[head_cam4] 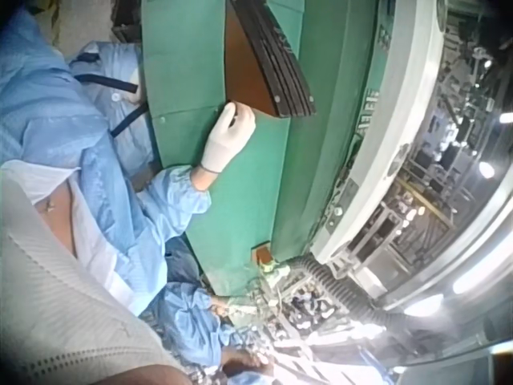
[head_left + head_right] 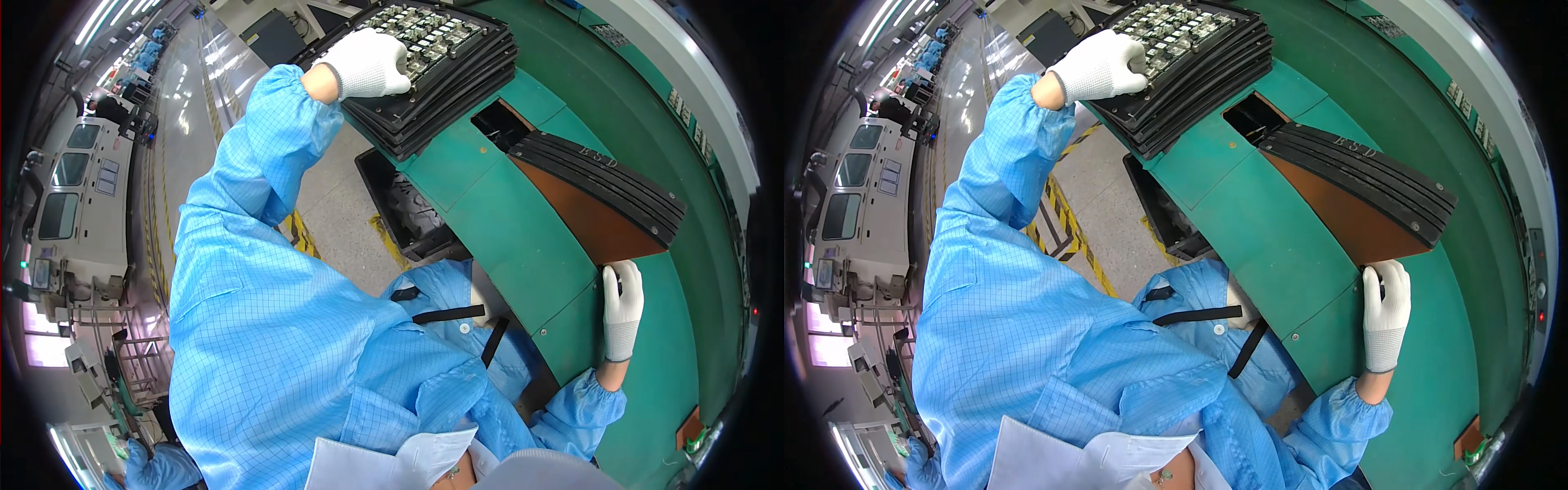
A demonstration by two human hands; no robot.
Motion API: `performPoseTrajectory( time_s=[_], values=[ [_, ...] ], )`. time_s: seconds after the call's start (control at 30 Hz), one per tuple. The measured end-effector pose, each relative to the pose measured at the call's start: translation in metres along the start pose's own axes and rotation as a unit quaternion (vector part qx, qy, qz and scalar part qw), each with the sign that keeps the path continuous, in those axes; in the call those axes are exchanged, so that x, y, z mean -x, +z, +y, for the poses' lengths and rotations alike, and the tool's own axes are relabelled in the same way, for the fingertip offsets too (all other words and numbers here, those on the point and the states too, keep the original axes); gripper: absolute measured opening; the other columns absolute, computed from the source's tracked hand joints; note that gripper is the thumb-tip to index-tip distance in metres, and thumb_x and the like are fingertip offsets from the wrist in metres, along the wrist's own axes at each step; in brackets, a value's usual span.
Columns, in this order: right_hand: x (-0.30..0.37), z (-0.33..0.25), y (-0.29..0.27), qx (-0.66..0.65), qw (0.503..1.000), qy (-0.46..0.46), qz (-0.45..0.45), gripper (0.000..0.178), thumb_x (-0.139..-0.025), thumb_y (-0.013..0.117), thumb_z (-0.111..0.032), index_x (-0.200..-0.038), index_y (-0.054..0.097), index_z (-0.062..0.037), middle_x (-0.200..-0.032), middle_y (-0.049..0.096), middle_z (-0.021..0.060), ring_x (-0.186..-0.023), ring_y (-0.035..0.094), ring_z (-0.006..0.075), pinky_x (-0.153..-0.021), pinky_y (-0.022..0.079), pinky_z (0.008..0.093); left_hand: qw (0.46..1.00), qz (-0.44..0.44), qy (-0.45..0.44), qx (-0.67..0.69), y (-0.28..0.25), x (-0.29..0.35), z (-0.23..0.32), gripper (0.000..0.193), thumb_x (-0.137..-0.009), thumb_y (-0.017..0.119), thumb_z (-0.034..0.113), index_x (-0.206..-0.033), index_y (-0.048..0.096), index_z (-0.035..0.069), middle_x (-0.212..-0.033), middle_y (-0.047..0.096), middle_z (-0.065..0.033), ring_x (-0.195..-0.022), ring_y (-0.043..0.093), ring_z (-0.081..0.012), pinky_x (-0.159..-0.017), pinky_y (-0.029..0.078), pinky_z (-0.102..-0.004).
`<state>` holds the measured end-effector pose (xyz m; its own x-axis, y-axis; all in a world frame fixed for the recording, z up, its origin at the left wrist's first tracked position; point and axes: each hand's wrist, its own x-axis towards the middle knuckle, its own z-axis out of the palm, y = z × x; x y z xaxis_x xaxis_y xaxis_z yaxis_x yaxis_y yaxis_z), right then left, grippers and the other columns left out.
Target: Inspecting and handling circuit boards and component trays on a production assembly line.
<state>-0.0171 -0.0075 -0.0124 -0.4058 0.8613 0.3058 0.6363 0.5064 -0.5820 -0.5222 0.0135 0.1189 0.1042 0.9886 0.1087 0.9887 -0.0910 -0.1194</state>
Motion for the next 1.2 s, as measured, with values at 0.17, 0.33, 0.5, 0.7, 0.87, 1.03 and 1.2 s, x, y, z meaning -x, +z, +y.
performPoseTrajectory(
  time_s=[0.17,0.33,0.5,0.7,0.87,1.03,1.2],
  values=[
    [0.003,0.005,-0.001,-0.003,1.000,0.019,-0.003,0.014,-0.099,0.060,-0.009,-0.102,0.063,0.0047,-0.101,0.064,0.0162,-0.094,0.062,0.0297,-0.090,0.050,0.0362,0.999,-0.038,-0.026,0.014,-0.005,-0.003,-0.001,0.039,-0.079,0.067,0.035,-0.094,0.078,0.000,-0.085,0.074,-0.0194,-0.081,0.072,-0.0339,-0.079,0.058,-0.0404],
    [-0.003,-0.019,-0.004,0.006,0.999,0.032,0.009,0.013,-0.098,0.061,-0.008,-0.101,0.065,0.0041,-0.102,0.065,0.0150,-0.093,0.062,0.0300,-0.088,0.050,0.0363,0.997,-0.064,-0.004,0.035,-0.010,-0.008,-0.008,0.041,-0.079,0.066,0.035,-0.095,0.077,-0.001,-0.084,0.073,-0.0203,-0.082,0.072,-0.0340,-0.079,0.057,-0.0399],
    [-0.010,-0.109,-0.022,0.138,0.984,-0.104,0.051,0.008,-0.092,0.067,-0.003,-0.098,0.068,0.0009,-0.099,0.069,0.0128,-0.092,0.064,0.0296,-0.084,0.051,0.0368,0.997,-0.058,0.009,0.048,-0.006,-0.008,-0.011,0.039,-0.079,0.066,0.033,-0.095,0.077,-0.001,-0.085,0.073,-0.0197,-0.082,0.072,-0.0334,-0.080,0.057,-0.0402],
    [-0.099,-0.183,-0.010,0.089,0.961,-0.257,0.056,0.012,-0.088,0.069,-0.003,-0.099,0.068,0.0000,-0.100,0.069,0.0149,-0.095,0.065,0.0328,-0.086,0.051,0.0402,0.999,-0.017,0.021,0.040,-0.002,-0.004,-0.011,0.037,-0.078,0.066,0.033,-0.094,0.078,0.002,-0.084,0.074,-0.0179,-0.081,0.072,-0.0338,-0.079,0.057,-0.0413],
    [-0.228,-0.183,0.061,-0.045,0.973,-0.223,0.031,0.027,-0.096,0.068,-0.025,-0.109,0.073,-0.0022,-0.103,0.072,0.0116,-0.095,0.067,0.0227,-0.087,0.051,0.0326,0.999,0.003,0.031,0.039,-0.001,-0.002,-0.009,0.040,-0.074,0.068,0.039,-0.089,0.077,0.003,-0.085,0.073,-0.0222,-0.083,0.073,-0.0388,-0.081,0.059,-0.0452],
    [-0.286,-0.180,0.120,-0.110,0.980,-0.166,-0.018,0.029,-0.086,0.070,-0.031,-0.095,0.078,-0.0050,-0.091,0.075,0.0170,-0.085,0.072,0.0316,-0.081,0.056,0.0386,0.993,0.078,0.075,0.046,0.008,0.004,-0.011,0.033,-0.076,0.066,0.034,-0.082,0.074,0.002,-0.078,0.071,-0.0193,-0.078,0.070,-0.0376,-0.074,0.056,-0.0456],
    [-0.295,-0.187,0.145,-0.019,0.998,-0.055,-0.029,0.032,-0.079,0.072,-0.036,-0.085,0.079,-0.0058,-0.088,0.075,0.0190,-0.088,0.073,0.0345,-0.087,0.057,0.0404,0.987,0.124,0.071,0.070,0.012,0.007,-0.009,0.031,-0.076,0.067,0.033,-0.084,0.075,0.004,-0.081,0.072,-0.0170,-0.082,0.069,-0.0366,-0.079,0.055,-0.0452]
  ],
)
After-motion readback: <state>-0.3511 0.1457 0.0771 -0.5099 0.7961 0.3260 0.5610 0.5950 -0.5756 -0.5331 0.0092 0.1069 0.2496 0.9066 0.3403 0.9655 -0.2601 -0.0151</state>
